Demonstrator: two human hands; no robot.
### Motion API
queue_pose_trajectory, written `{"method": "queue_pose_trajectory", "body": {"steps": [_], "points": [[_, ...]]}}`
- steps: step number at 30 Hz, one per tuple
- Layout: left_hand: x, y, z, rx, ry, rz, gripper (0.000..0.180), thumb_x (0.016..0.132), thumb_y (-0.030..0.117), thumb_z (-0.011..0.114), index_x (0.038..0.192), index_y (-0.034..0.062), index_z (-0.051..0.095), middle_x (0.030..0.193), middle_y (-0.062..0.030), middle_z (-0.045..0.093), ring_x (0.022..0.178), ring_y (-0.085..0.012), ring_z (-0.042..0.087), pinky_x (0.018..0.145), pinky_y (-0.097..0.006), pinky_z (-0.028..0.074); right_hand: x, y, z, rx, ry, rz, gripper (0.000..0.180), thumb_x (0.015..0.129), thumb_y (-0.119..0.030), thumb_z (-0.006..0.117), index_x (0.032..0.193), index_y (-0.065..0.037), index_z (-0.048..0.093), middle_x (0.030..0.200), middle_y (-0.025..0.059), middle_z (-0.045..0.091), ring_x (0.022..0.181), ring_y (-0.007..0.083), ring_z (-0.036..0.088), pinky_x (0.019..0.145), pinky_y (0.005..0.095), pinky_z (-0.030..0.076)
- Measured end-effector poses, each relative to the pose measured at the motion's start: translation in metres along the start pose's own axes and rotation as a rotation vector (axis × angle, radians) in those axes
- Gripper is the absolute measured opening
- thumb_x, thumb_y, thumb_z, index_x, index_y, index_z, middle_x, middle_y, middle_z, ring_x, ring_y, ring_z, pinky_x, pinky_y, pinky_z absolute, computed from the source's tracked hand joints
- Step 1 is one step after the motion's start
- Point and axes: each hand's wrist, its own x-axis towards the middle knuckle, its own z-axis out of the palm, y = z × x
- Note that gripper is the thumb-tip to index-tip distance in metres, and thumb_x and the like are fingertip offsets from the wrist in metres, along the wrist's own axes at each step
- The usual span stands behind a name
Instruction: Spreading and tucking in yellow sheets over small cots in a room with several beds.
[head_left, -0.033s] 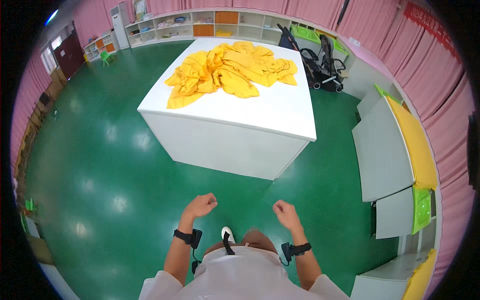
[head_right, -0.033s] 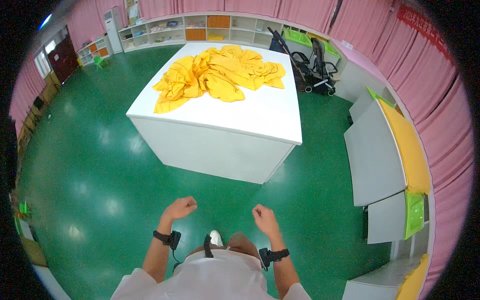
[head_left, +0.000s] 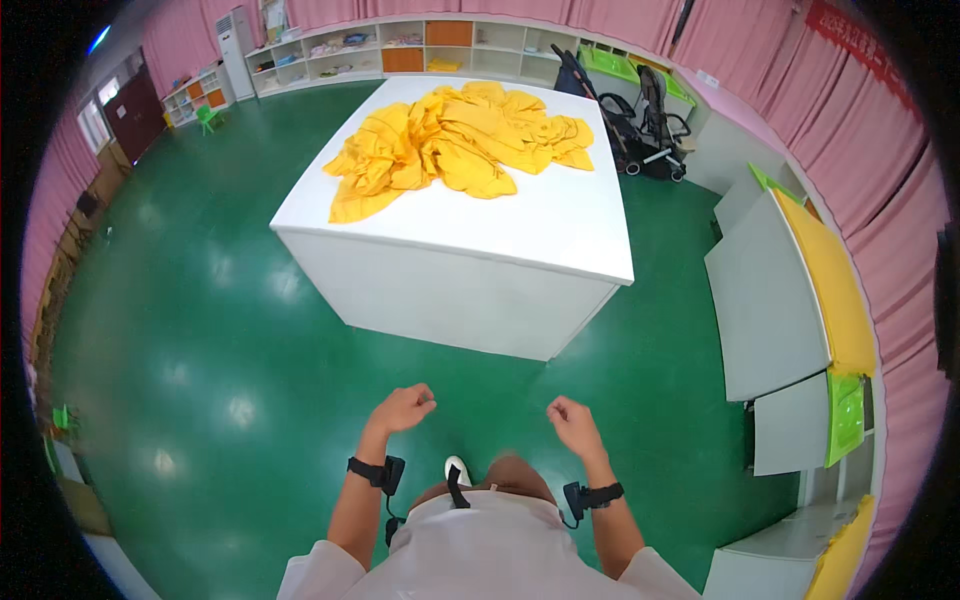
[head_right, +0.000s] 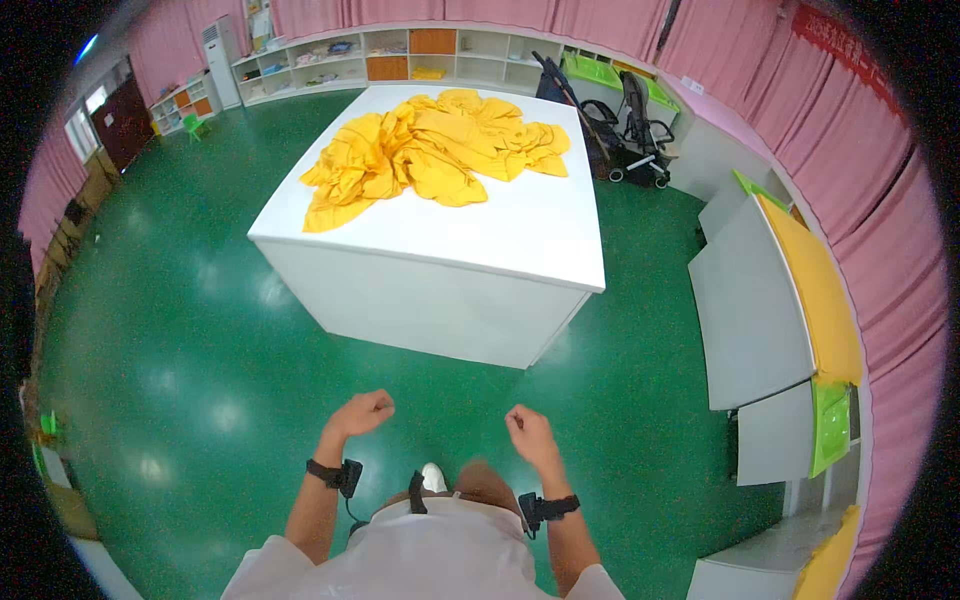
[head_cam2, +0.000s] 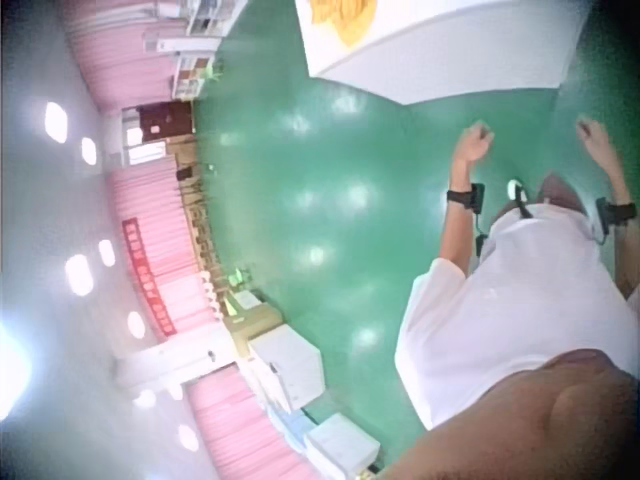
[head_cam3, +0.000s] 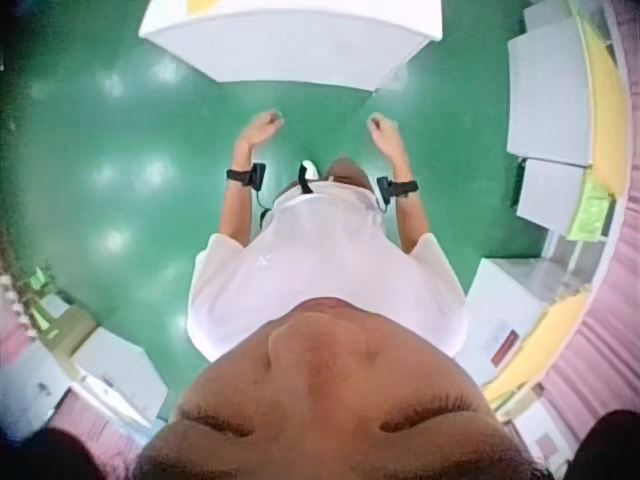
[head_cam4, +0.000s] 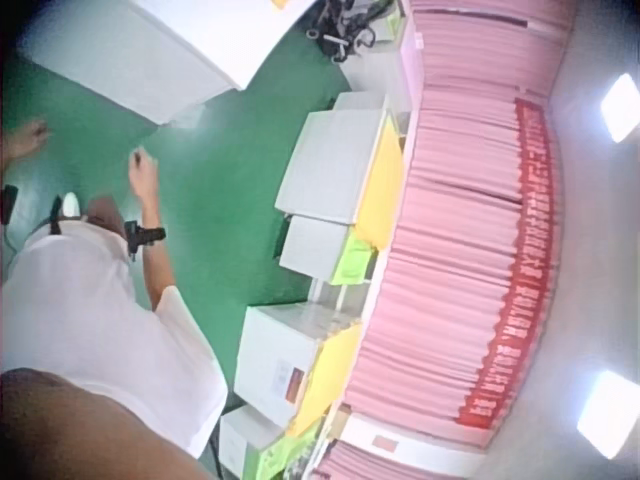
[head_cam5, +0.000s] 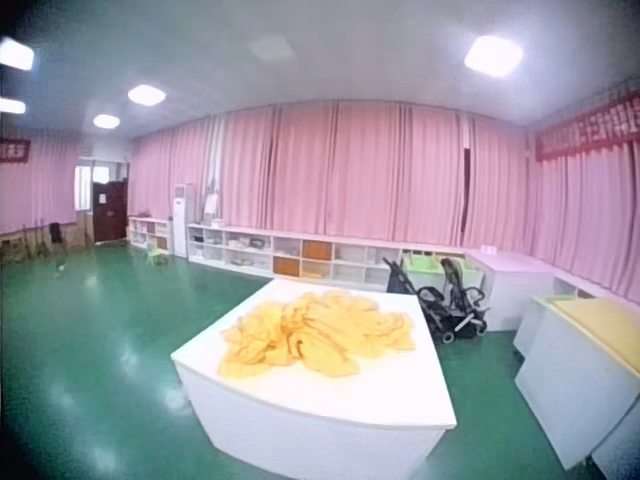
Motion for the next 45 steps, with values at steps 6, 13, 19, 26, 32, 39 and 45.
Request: {"method": "queue_pose_trajectory", "body": {"steps": [6, 13, 19, 26, 32, 39, 45], "points": [[0.152, 0.011, -0.057, -0.081, 0.058, 0.004, 0.037, 0.086, 0.020, 0.060, 0.116, 0.0008, 0.049, 0.086, -0.0195, 0.067, 0.079, -0.0341, 0.065, 0.071, -0.040, 0.051, 0.157, 0.012, -0.007, 0.041, -0.029, 0.044, 0.014, 0.085, -0.013, 0.058, 0.089, 0.001, 0.060, 0.076, 0.0173, 0.063, 0.067, 0.0300, 0.061, 0.063, 0.0361, 0.048], [0.314, 0.013, -0.109, -0.026, 0.117, -0.004, 0.046, 0.086, 0.017, 0.060, 0.127, 0.0032, 0.042, 0.086, -0.0165, 0.066, 0.077, -0.0258, 0.064, 0.069, -0.036, 0.050, 0.344, 0.022, 0.003, 0.083, -0.020, -0.019, 0.016, 0.086, -0.014, 0.056, 0.093, 0.001, 0.059, 0.086, 0.0184, 0.064, 0.076, 0.0312, 0.062, 0.069, 0.0370, 0.050], [0.406, 0.026, -0.141, -0.158, 0.130, -0.023, 0.051, 0.085, 0.018, 0.062, 0.130, 0.0055, 0.040, 0.089, -0.0185, 0.065, 0.076, -0.0277, 0.064, 0.070, -0.037, 0.050, 0.457, 0.021, 0.009, 0.027, -0.234, 0.010, 0.027, 0.086, -0.014, 0.056, 0.109, -0.001, 0.055, 0.111, 0.0202, 0.059, 0.097, 0.0334, 0.059, 0.084, 0.0393, 0.048], [0.511, 0.026, -0.169, 0.210, 0.230, -0.037, 0.069, 0.080, 0.023, 0.063, 0.142, 0.0221, 0.031, 0.125, -0.0257, 0.047, 0.099, -0.0381, 0.058, 0.082, -0.044, 0.048, 0.510, 0.036, 0.047, -0.363, -0.306, -0.022, 0.074, 0.085, -0.037, 0.059, 0.143, -0.004, 0.028, 0.146, 0.0337, 0.018, 0.136, 0.0502, 0.016, 0.110, 0.0554, 0.020], [0.592, 0.021, -0.160, 0.645, 0.322, -0.055, 0.067, 0.079, 0.025, 0.063, 0.140, 0.0265, 0.037, 0.135, -0.0249, 0.035, 0.112, -0.0398, 0.050, 0.089, -0.049, 0.044, 0.520, 0.002, 0.053, -0.579, -0.515, 0.235, 0.088, 0.083, -0.051, 0.057, 0.146, -0.001, 0.020, 0.149, 0.0330, 0.006, 0.137, 0.0526, 0.004, 0.107, 0.0630, 0.015], [0.629, 0.004, -0.162, 0.483, 0.294, 0.028, 0.037, 0.082, 0.014, 0.055, 0.118, 0.0089, 0.054, 0.126, -0.0215, 0.046, 0.109, -0.0358, 0.051, 0.088, -0.043, 0.046, 0.524, 0.011, 0.043, -0.488, -0.540, 0.208, 0.083, 0.084, -0.048, 0.057, 0.145, -0.002, 0.023, 0.149, 0.0324, 0.008, 0.137, 0.0532, 0.007, 0.107, 0.0618, 0.020], [0.621, -0.001, -0.201, -0.423, 0.222, 0.037, 0.035, 0.086, 0.015, 0.052, 0.118, 0.0011, 0.054, 0.103, -0.0113, 0.060, 0.094, -0.0234, 0.059, 0.078, -0.035, 0.051, 0.541, 0.012, 0.054, -0.573, -0.524, 0.184, 0.079, 0.084, -0.045, 0.058, 0.143, -0.001, 0.028, 0.147, 0.0344, 0.014, 0.135, 0.0543, 0.014, 0.104, 0.0610, 0.026]]}}
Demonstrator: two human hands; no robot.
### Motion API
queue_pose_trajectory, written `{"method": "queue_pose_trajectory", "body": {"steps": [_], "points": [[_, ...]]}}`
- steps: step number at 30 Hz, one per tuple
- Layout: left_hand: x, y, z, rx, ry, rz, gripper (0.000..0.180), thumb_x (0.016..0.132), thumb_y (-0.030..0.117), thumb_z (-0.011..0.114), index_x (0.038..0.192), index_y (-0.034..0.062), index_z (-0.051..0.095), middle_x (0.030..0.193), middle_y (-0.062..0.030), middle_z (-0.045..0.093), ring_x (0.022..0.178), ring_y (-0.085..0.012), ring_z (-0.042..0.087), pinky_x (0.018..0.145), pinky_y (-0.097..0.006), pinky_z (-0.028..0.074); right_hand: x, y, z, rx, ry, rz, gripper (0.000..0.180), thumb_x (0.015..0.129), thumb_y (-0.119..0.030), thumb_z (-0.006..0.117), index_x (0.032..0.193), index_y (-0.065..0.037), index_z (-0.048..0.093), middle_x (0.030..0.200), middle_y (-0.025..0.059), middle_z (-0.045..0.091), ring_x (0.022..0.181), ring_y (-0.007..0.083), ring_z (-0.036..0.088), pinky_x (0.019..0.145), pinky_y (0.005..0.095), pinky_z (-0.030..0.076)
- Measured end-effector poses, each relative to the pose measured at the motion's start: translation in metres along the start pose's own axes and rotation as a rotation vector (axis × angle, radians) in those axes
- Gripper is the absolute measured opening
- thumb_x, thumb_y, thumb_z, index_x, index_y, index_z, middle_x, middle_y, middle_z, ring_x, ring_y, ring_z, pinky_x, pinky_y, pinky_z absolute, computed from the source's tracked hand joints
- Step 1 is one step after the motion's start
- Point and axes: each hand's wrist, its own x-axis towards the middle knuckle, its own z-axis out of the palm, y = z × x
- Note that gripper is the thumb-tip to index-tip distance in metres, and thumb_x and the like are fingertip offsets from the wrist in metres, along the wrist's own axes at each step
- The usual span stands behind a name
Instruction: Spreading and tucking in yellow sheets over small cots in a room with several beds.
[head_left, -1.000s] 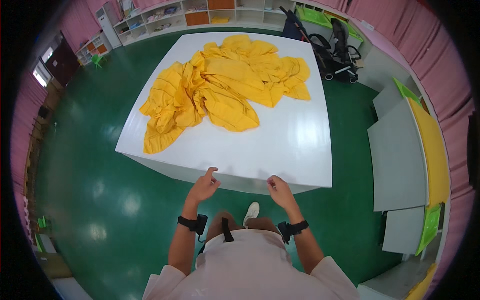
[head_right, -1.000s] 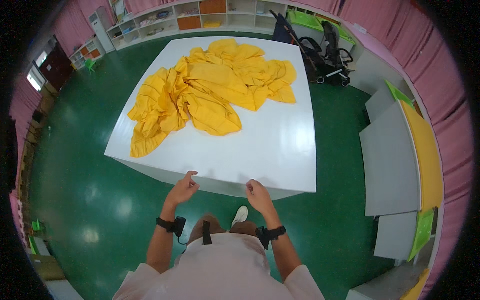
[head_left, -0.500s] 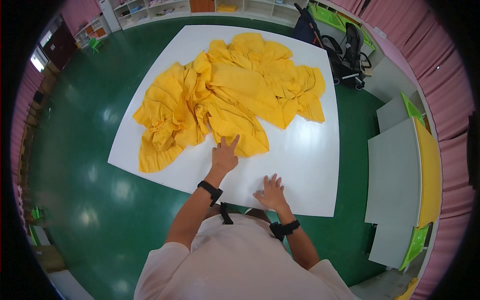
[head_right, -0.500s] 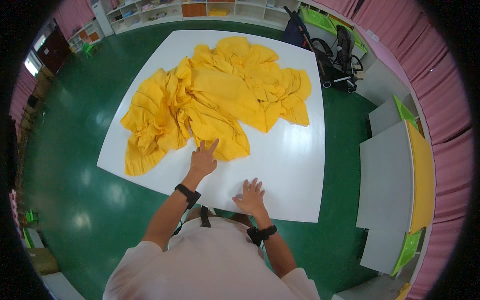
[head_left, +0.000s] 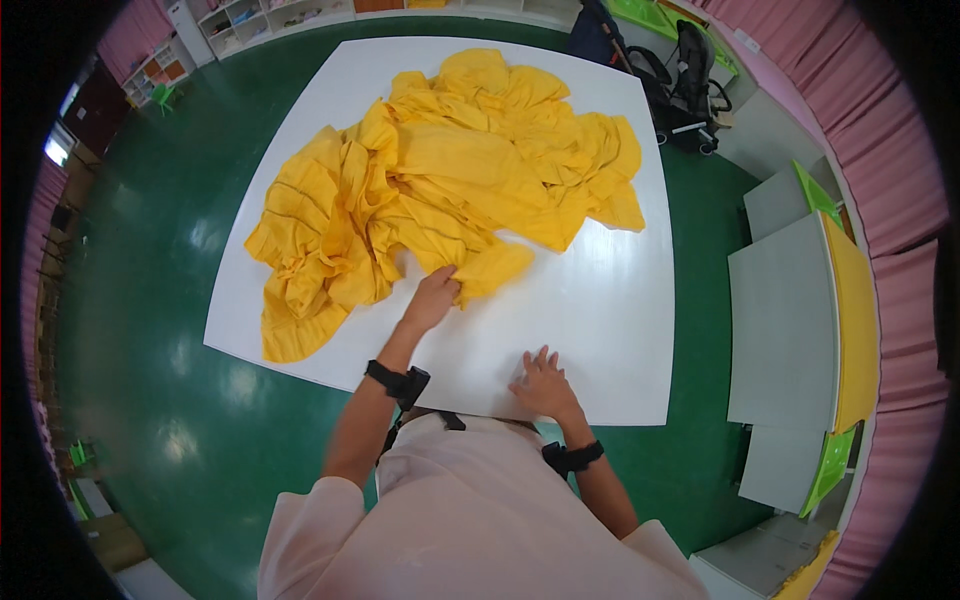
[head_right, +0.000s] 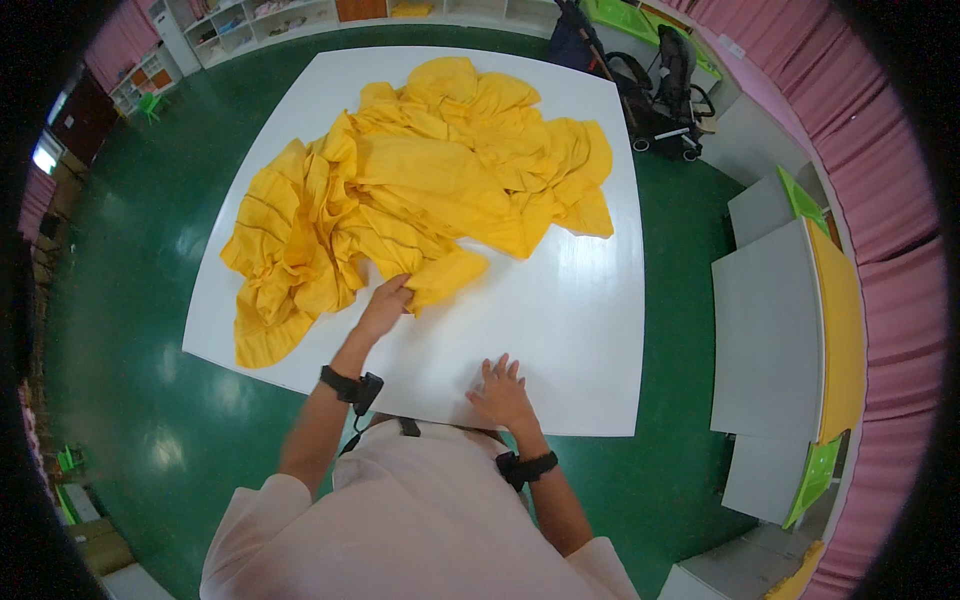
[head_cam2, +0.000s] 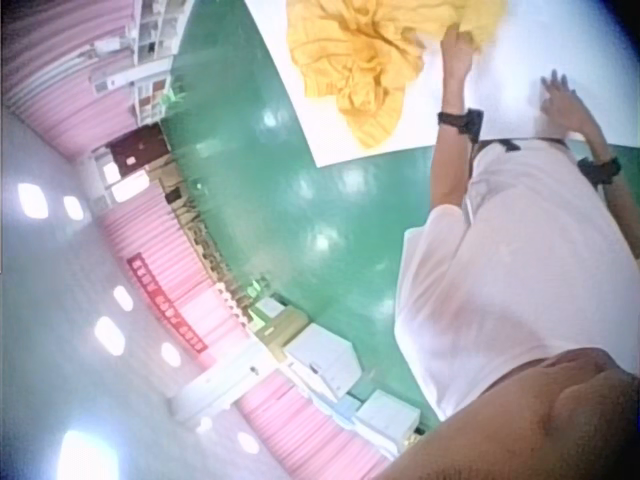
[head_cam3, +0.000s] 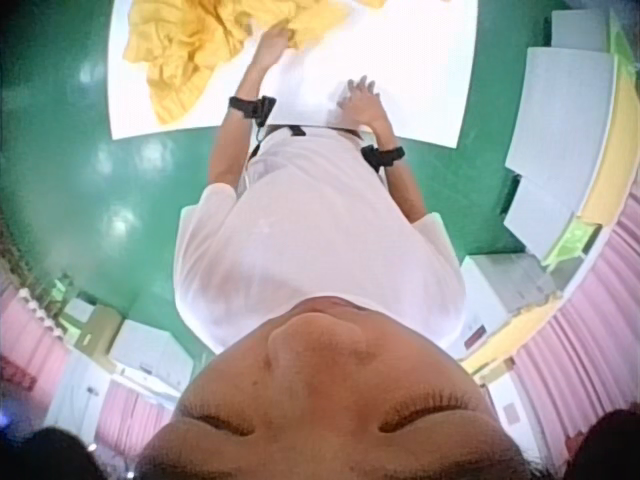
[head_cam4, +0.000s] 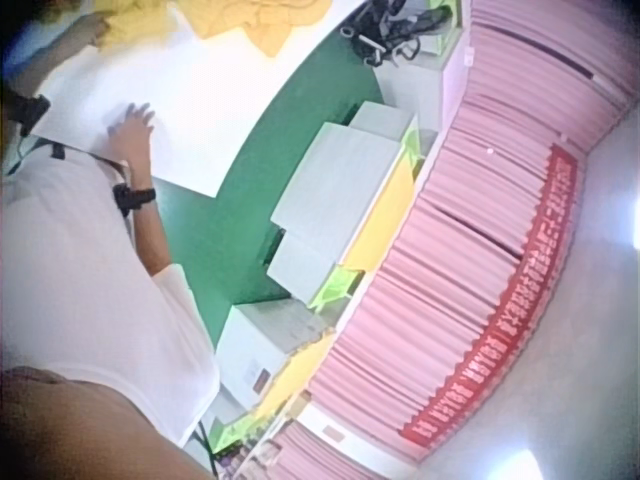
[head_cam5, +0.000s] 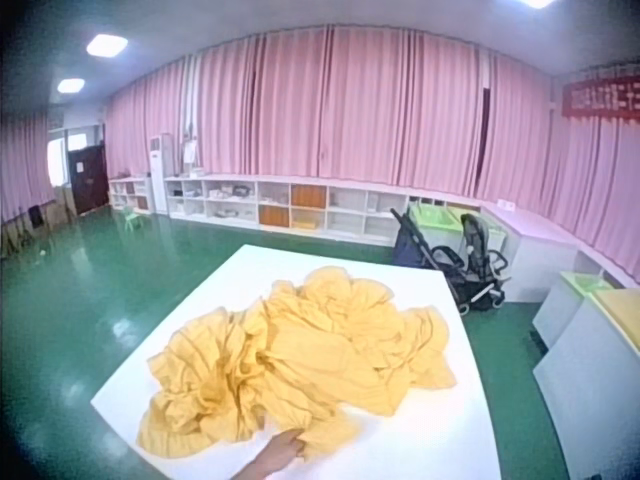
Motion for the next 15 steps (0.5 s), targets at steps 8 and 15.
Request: {"method": "queue_pose_trajectory", "body": {"steps": [8, 15], "points": [[-0.031, 0.055, -0.043, 0.261, -0.338, -0.010, 0.046, 0.083, 0.023, 0.063, 0.122, 0.0030, 0.051, 0.094, -0.0070, 0.062, 0.080, -0.0171, 0.061, 0.066, -0.030, 0.047, 0.037, 0.005, -0.013, 0.058, -0.035, -0.044, 0.079, 0.084, -0.046, 0.058, 0.142, -0.001, 0.029, 0.146, 0.0352, 0.016, 0.135, 0.0532, 0.016, 0.103, 0.0609, 0.029], [-0.058, 0.045, -0.073, 0.154, -0.485, 0.144, 0.055, 0.076, 0.009, 0.070, 0.125, 0.0059, 0.047, 0.106, -0.0154, 0.057, 0.083, -0.0277, 0.061, 0.071, -0.038, 0.049, 0.052, 0.030, -0.005, 0.090, 0.005, -0.191, 0.070, 0.087, -0.038, 0.056, 0.139, 0.002, 0.033, 0.140, 0.0394, 0.023, 0.132, 0.0558, 0.019, 0.109, 0.0436, 0.028]]}}
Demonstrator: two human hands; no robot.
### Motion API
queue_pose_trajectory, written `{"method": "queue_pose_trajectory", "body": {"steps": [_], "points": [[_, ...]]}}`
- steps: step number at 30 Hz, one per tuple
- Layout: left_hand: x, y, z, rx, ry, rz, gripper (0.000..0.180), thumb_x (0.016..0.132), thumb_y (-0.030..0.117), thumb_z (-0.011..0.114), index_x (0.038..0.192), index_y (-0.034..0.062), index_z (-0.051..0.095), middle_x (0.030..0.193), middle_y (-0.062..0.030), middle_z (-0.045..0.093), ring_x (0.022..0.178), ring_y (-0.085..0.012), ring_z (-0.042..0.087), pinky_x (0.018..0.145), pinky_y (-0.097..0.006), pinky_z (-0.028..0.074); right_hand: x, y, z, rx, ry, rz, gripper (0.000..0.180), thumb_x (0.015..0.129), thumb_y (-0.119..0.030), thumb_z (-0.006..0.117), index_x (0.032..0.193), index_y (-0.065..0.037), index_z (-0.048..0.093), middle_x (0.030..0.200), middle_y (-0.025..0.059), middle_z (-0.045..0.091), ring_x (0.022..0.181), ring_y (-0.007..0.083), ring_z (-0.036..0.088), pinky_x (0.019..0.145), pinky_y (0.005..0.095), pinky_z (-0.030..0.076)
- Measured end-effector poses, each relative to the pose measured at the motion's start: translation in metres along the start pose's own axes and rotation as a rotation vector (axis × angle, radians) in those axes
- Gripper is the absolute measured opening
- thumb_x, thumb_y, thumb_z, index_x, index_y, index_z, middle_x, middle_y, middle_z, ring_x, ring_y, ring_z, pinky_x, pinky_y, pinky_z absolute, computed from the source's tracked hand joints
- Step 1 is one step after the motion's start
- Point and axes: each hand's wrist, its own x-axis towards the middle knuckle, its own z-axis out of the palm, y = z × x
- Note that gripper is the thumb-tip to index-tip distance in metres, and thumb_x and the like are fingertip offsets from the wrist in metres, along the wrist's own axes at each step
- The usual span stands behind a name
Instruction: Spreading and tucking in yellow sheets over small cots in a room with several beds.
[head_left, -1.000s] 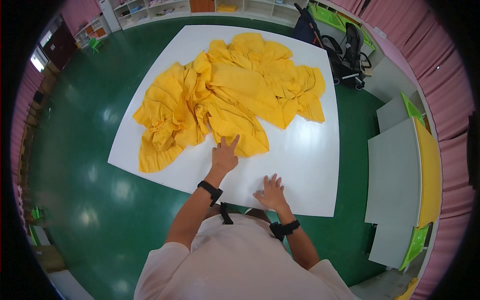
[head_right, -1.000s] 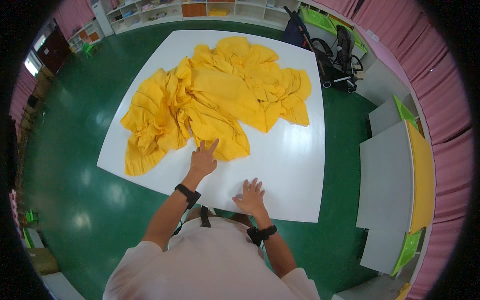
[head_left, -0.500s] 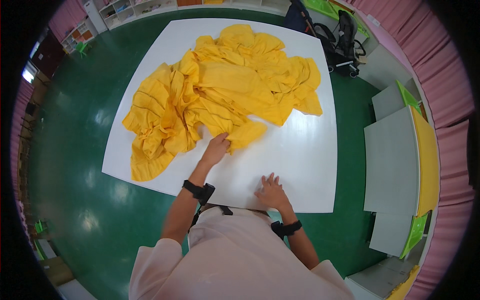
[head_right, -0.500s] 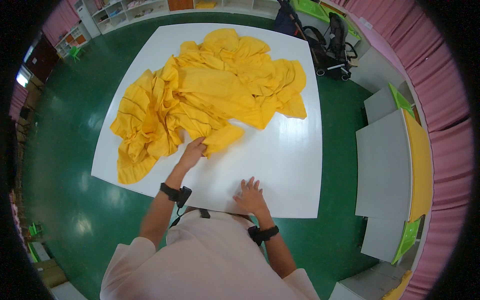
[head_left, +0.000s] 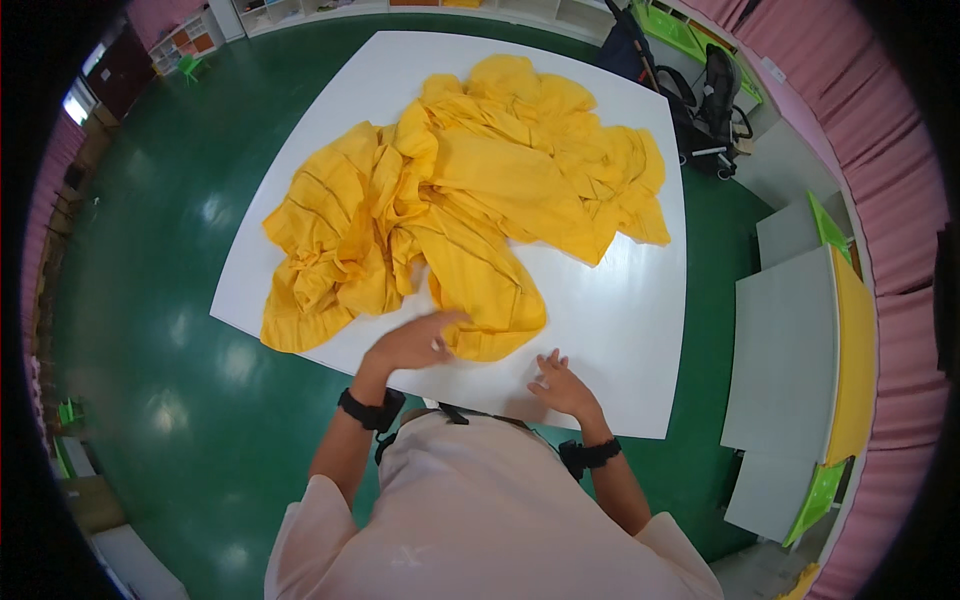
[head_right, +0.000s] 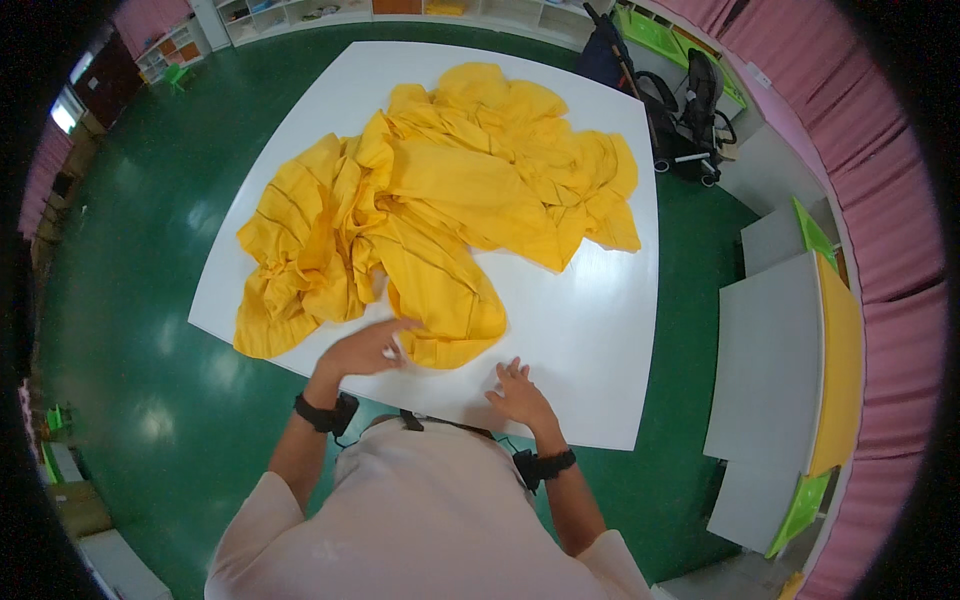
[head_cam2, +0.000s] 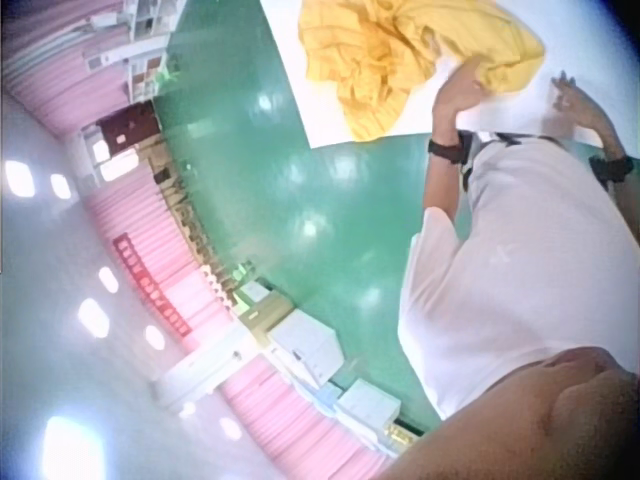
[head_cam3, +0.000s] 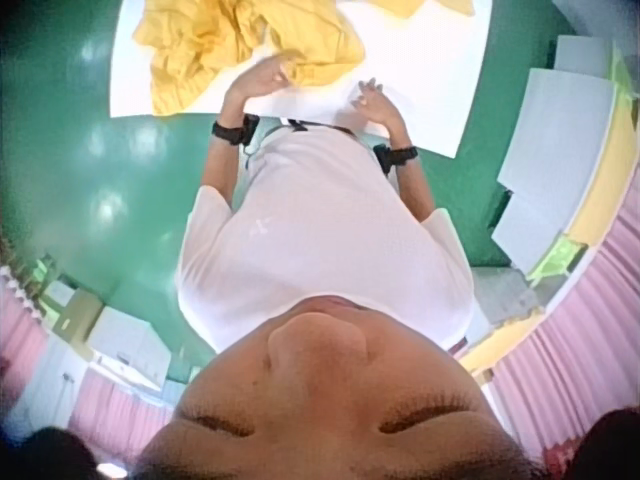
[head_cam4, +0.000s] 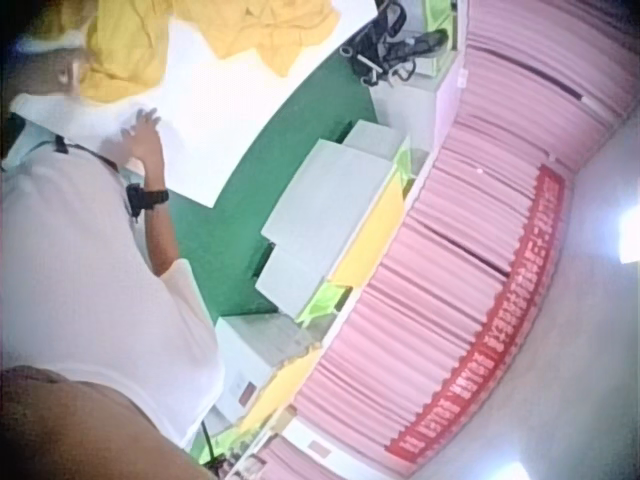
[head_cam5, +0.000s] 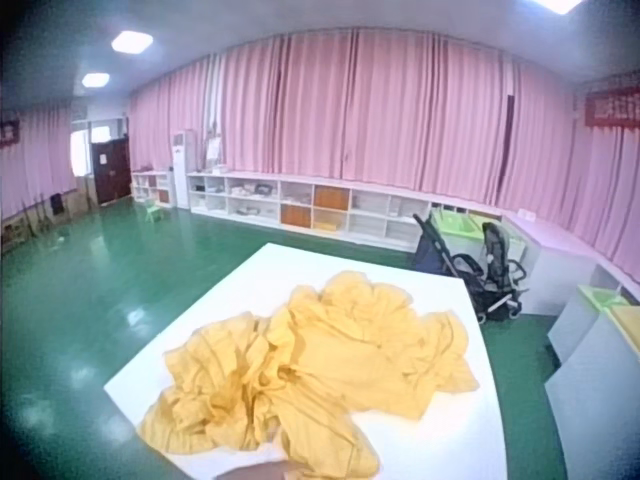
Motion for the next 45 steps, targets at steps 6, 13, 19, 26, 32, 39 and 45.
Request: {"method": "queue_pose_trajectory", "body": {"steps": [6, 13, 19, 26, 32, 39, 45], "points": [[-0.012, -0.038, -0.103, 0.723, 1.109, -0.102, 0.083, 0.071, 0.020, 0.076, 0.139, 0.0065, 0.032, 0.136, -0.0275, 0.040, 0.124, -0.0443, 0.040, 0.106, -0.045, 0.032, -0.005, -0.012, -0.004, -0.007, -0.044, 0.084, 0.068, 0.087, -0.039, 0.054, 0.140, -0.001, 0.033, 0.145, 0.0353, 0.017, 0.133, 0.0553, 0.018, 0.105, 0.0547, 0.030], [-0.016, -0.093, -0.171, 0.183, 1.034, -0.502, 0.088, 0.072, 0.015, 0.070, 0.143, 0.0097, 0.019, 0.126, -0.0304, 0.046, 0.117, -0.0375, 0.049, 0.091, -0.042, 0.045, 0.006, -0.027, -0.010, -0.142, -0.094, 0.070, 0.070, 0.088, -0.039, 0.051, 0.134, 0.012, 0.034, 0.137, 0.0387, 0.031, 0.132, 0.0551, 0.021, 0.110, 0.0532, 0.022], [-0.065, -0.101, -0.162, -0.247, 1.064, -0.302, 0.057, 0.072, 0.005, 0.058, 0.127, -0.0046, 0.044, 0.106, -0.0171, 0.062, 0.094, -0.0265, 0.061, 0.081, -0.031, 0.050, -0.002, -0.039, -0.016, -0.161, -0.144, 0.120, 0.070, 0.088, -0.040, 0.054, 0.138, 0.005, 0.033, 0.141, 0.0361, 0.027, 0.131, 0.0549, 0.021, 0.108, 0.0460, 0.029], [-0.206, 0.022, -0.145, -0.909, 1.357, 0.425, 0.045, 0.080, 0.010, 0.048, 0.123, -0.0010, 0.049, 0.118, -0.0154, 0.056, 0.102, -0.0269, 0.058, 0.088, -0.039, 0.049, -0.008, -0.020, -0.008, -0.077, -0.035, 0.067, 0.069, 0.088, -0.042, 0.053, 0.141, -0.003, 0.033, 0.143, 0.0364, 0.022, 0.130, 0.0558, 0.023, 0.108, 0.0481, 0.030], [-0.235, -0.086, -0.148, -1.007, 1.476, 0.113, 0.048, 0.089, 0.026, 0.056, 0.129, 0.0011, 0.043, 0.125, -0.0134, 0.052, 0.109, -0.0267, 0.055, 0.085, -0.041, 0.050, 0.005, -0.036, -0.022, -0.195, -0.160, 0.099, 0.077, 0.087, -0.049, 0.052, 0.139, 0.004, 0.033, 0.142, 0.0370, 0.024, 0.130, 0.0558, 0.025, 0.106, 0.0479, 0.033], [-0.172, -0.196, -0.088, 0.221, 1.129, -0.292, 0.058, 0.081, 0.030, 0.071, 0.124, -0.0008, 0.048, 0.115, -0.0131, 0.060, 0.100, -0.0205, 0.060, 0.079, -0.031, 0.050, 0.007, -0.045, -0.021, -0.190, -0.181, 0.196, 0.086, 0.083, -0.059, 0.052, 0.137, 0.006, 0.036, 0.140, 0.0385, 0.026, 0.130, 0.0562, 0.025, 0.105, 0.0498, 0.034], [-0.171, -0.178, -0.082, -0.568, 0.634, -0.366, 0.048, 0.082, 0.024, 0.068, 0.121, -0.0008, 0.055, 0.118, -0.0109, 0.062, 0.098, -0.0196, 0.062, 0.081, -0.032, 0.050, 0.009, -0.054, -0.026, -0.125, -0.189, 0.251, 0.093, 0.081, -0.064, 0.052, 0.135, 0.009, 0.036, 0.139, 0.0422, 0.023, 0.130, 0.0574, 0.023, 0.108, 0.0496, 0.028]]}}
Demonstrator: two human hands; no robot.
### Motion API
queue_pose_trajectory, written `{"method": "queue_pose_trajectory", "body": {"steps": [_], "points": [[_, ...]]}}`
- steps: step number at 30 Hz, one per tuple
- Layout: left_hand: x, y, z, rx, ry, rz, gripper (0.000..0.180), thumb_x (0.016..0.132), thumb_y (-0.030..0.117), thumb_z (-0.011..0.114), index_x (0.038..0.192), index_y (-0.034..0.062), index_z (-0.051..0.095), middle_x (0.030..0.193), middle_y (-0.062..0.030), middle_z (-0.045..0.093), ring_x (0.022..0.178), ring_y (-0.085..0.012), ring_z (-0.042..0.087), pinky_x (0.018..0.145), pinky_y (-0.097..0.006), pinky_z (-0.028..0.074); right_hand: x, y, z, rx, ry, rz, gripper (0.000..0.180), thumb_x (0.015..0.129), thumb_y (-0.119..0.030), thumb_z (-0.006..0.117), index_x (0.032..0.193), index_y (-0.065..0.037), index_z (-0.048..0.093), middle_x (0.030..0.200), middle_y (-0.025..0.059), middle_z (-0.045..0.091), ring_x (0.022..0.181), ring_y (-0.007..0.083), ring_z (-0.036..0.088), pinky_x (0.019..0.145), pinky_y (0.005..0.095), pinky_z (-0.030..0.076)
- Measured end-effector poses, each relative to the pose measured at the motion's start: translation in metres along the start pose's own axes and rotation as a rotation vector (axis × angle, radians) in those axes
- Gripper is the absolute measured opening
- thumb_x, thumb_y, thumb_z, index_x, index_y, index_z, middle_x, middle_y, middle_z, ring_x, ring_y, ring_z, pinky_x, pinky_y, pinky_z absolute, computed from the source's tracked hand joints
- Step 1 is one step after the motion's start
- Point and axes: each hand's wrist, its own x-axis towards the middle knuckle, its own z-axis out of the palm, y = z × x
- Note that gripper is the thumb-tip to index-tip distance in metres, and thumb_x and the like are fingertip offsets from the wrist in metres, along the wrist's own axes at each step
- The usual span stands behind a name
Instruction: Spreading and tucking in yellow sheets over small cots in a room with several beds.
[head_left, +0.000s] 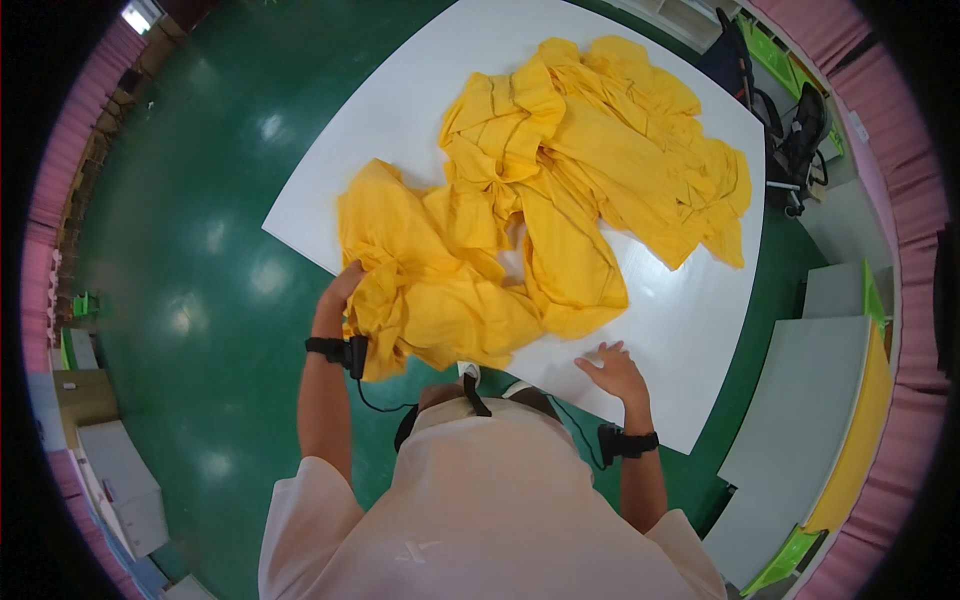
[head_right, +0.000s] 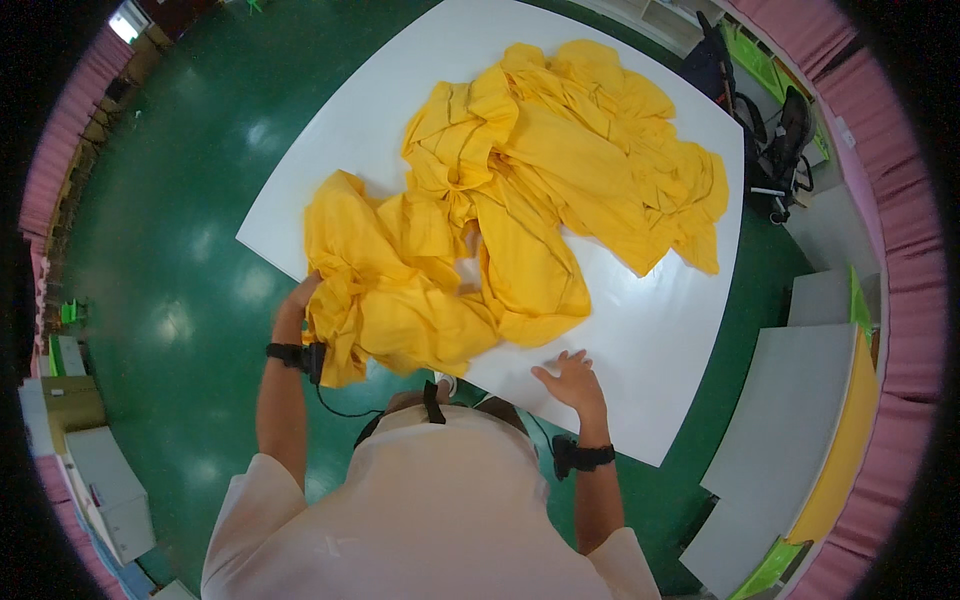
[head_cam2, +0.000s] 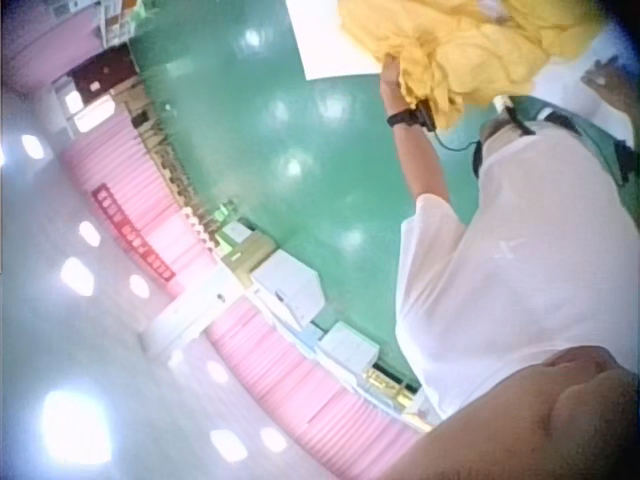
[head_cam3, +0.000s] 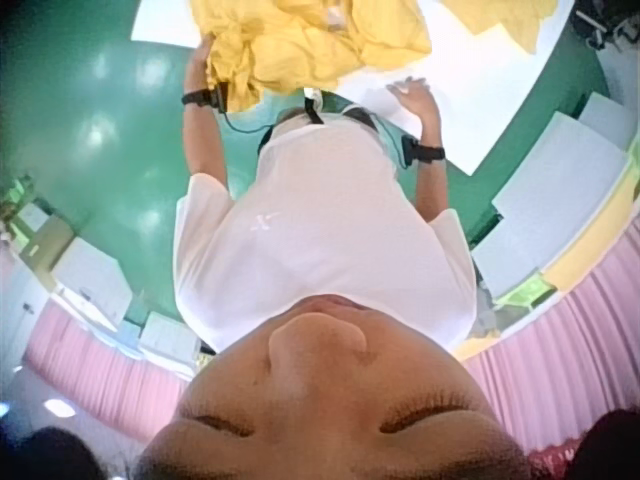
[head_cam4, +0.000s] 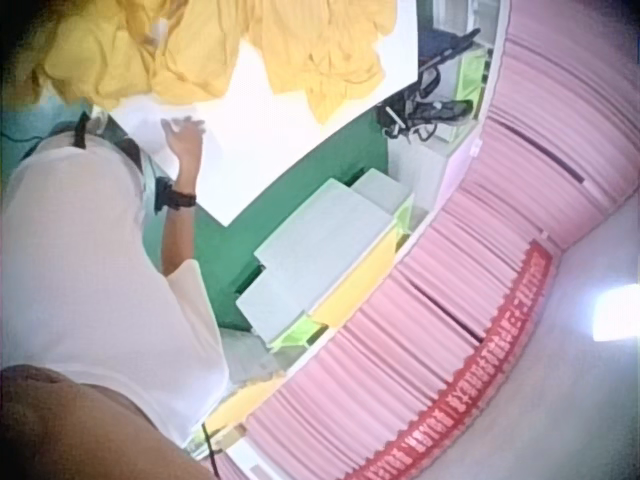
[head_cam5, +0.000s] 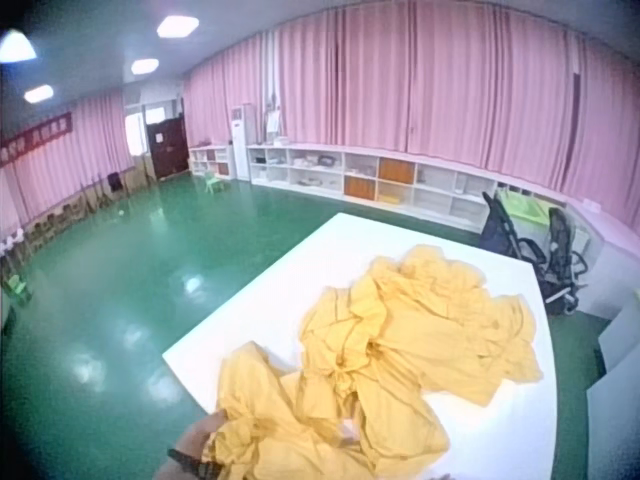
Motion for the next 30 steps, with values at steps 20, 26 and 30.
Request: {"method": "queue_pose_trajectory", "body": {"steps": [20, 26, 30], "points": [[-0.229, 0.073, 0.173, -0.803, 0.528, 0.251, 0.032, 0.088, 0.008, 0.057, 0.119, 0.0012, 0.054, 0.109, -0.0110, 0.063, 0.095, -0.0244, 0.063, 0.081, -0.036, 0.053, -0.016, -0.018, 0.015, 0.676, 0.225, -0.649, 0.033, 0.084, 0.000, 0.054, 0.117, 0.001, 0.054, 0.100, 0.0184, 0.064, 0.089, 0.0246, 0.062, 0.077, 0.0333, 0.049], [-0.384, 0.005, 0.117, -0.790, 0.859, 0.721, 0.040, 0.095, 0.026, 0.050, 0.130, 0.0069, 0.045, 0.125, -0.0115, 0.054, 0.112, -0.0272, 0.054, 0.096, -0.043, 0.045, -0.038, -0.044, 0.000, 1.020, 0.576, -0.836, 0.030, 0.088, 0.001, 0.043, 0.117, 0.006, 0.050, 0.102, 0.0139, 0.061, 0.094, 0.0165, 0.056, 0.080, 0.0280, 0.045], [-0.473, -0.060, 0.114, -0.649, 1.301, 0.955, 0.038, 0.095, 0.032, 0.049, 0.123, 0.0064, 0.051, 0.119, -0.0109, 0.057, 0.107, -0.0270, 0.057, 0.091, -0.044, 0.049, -0.066, -0.072, -0.004, 0.807, 0.585, -0.933, 0.025, 0.087, 0.001, 0.042, 0.111, 0.006, 0.048, 0.102, 0.0144, 0.058, 0.093, 0.0179, 0.054, 0.083, 0.0272, 0.042]]}}
